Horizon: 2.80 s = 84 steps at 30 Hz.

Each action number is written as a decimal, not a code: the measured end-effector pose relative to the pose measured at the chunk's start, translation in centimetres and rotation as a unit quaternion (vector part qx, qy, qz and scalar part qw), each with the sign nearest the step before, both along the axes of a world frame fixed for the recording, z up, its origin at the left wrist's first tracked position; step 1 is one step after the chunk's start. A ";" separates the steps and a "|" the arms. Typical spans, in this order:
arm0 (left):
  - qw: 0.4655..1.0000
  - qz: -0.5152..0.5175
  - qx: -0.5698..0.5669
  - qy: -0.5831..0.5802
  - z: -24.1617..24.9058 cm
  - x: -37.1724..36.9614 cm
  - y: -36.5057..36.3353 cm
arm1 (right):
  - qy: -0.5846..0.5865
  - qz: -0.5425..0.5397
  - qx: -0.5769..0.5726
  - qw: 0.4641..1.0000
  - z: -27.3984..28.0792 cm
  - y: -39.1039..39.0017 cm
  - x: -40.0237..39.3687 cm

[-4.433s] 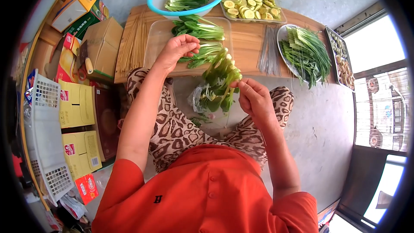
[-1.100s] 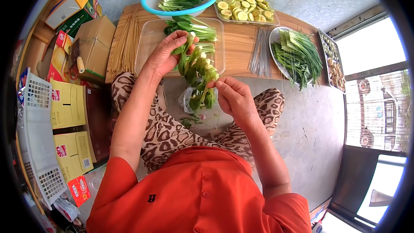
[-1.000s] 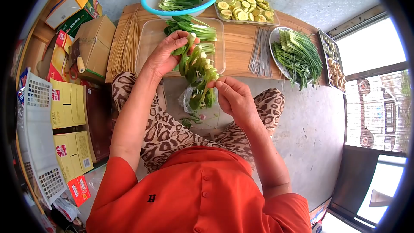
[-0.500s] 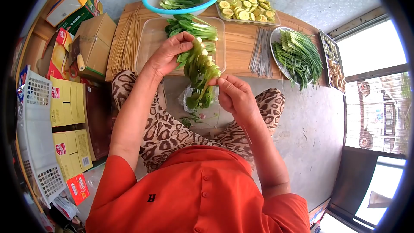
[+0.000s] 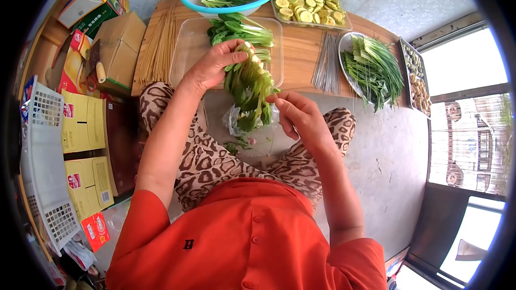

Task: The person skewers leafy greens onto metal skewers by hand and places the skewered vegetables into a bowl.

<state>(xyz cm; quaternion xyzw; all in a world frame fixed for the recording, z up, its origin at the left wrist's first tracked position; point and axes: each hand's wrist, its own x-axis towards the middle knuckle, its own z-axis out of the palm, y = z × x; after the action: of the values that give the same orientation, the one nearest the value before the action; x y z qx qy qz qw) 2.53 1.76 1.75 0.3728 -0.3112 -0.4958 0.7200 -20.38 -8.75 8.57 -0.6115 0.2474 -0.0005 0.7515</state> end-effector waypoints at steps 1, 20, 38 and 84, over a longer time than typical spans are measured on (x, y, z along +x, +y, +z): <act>1.000 0.000 0.000 0.001 0.0 0.1 0.1 | 0.016 0.002 -0.044 0.999 0.2 -0.1 -0.2; 0.999 -0.019 0.016 -0.043 0.8 0.2 0.5 | -0.002 0.012 -0.061 0.998 -0.6 -0.8 -0.9; 0.999 -0.036 0.015 -0.027 0.9 0.7 0.9 | -0.011 0.019 -0.049 0.999 -0.7 -0.4 0.0; 0.999 -0.017 0.016 -0.032 0.7 0.8 0.8 | -0.033 0.031 -0.011 0.999 -1.3 -0.9 1.3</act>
<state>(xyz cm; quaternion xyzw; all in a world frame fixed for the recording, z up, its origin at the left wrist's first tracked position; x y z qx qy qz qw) 3.38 2.60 2.42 0.3948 -0.3324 -0.5003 0.6952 -19.06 -9.67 7.30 -0.6269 0.2037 -0.0004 0.7520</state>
